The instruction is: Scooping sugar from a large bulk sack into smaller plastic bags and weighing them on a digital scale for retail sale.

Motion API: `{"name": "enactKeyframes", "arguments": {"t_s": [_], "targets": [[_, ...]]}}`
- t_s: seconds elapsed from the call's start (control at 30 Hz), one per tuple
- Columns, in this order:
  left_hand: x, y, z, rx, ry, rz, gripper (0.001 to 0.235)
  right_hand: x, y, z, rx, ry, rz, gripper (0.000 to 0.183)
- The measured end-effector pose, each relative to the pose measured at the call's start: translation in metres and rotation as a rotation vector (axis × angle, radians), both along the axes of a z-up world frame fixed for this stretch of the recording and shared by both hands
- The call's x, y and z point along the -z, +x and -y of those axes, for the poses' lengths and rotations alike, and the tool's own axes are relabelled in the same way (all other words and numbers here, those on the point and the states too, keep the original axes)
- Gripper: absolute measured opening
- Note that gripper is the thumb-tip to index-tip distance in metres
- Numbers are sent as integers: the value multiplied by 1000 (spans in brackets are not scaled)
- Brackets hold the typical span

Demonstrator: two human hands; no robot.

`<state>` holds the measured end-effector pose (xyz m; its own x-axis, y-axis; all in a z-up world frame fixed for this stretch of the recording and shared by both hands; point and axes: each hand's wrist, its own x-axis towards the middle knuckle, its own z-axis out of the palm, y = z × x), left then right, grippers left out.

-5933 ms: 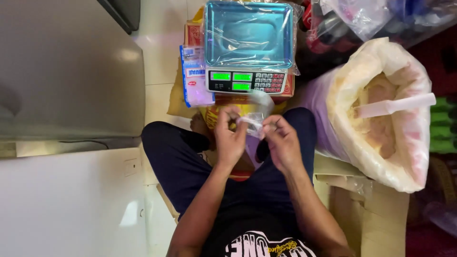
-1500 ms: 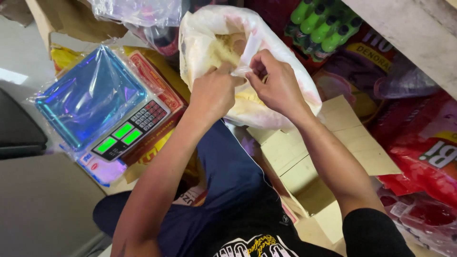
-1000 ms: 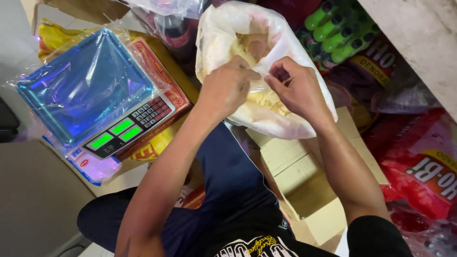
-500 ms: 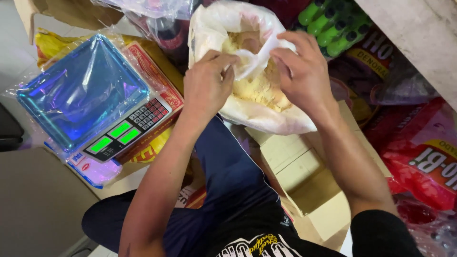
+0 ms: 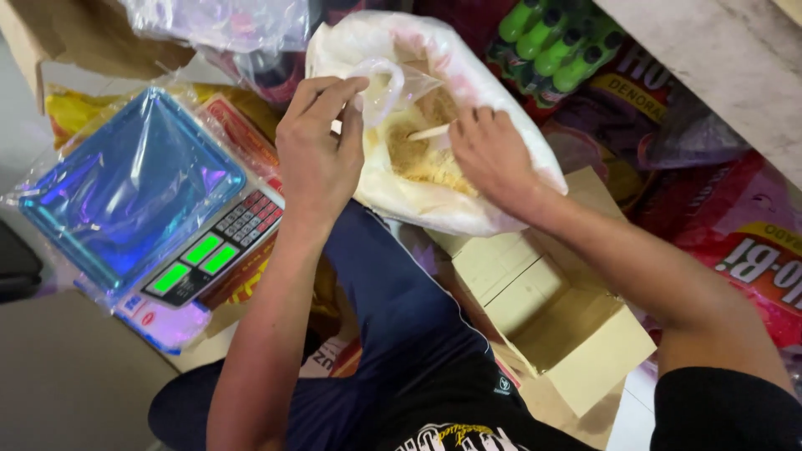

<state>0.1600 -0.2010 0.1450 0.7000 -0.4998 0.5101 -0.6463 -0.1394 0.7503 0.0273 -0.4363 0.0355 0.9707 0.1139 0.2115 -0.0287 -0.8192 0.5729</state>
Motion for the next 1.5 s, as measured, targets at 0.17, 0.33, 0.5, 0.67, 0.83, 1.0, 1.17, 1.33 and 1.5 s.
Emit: {"name": "enactKeyframes", "arguments": {"t_s": [0.17,0.33,0.5,0.67,0.83,1.0,1.17,1.33,1.5], "targets": [[-11,1,2,16,-4,33,30,-4,-8,-2,32,173,-26,25],[-10,4,-3,5,24,-10,27,-51,-23,1,51,121,-35,10],[0,6,2,62,52,16,28,-52,-31,18,31,213,-80,29],[-10,11,0,53,13,-51,27,-70,-31,8,94,461,-247,46],[-18,8,2,60,38,-50,28,-32,-18,-29,-21,558,-175,42],[-15,7,2,73,71,-71,30,-38,-15,-38,39,594,-227,35],[-18,9,-6,48,49,-78,30,-65,-18,4,245,496,-330,40],[-23,7,-2,56,19,-63,29,-62,-2,-11,9,315,-93,16],[-17,3,-1,41,27,-80,28,-2,30,-26,40,573,-210,32]]}}
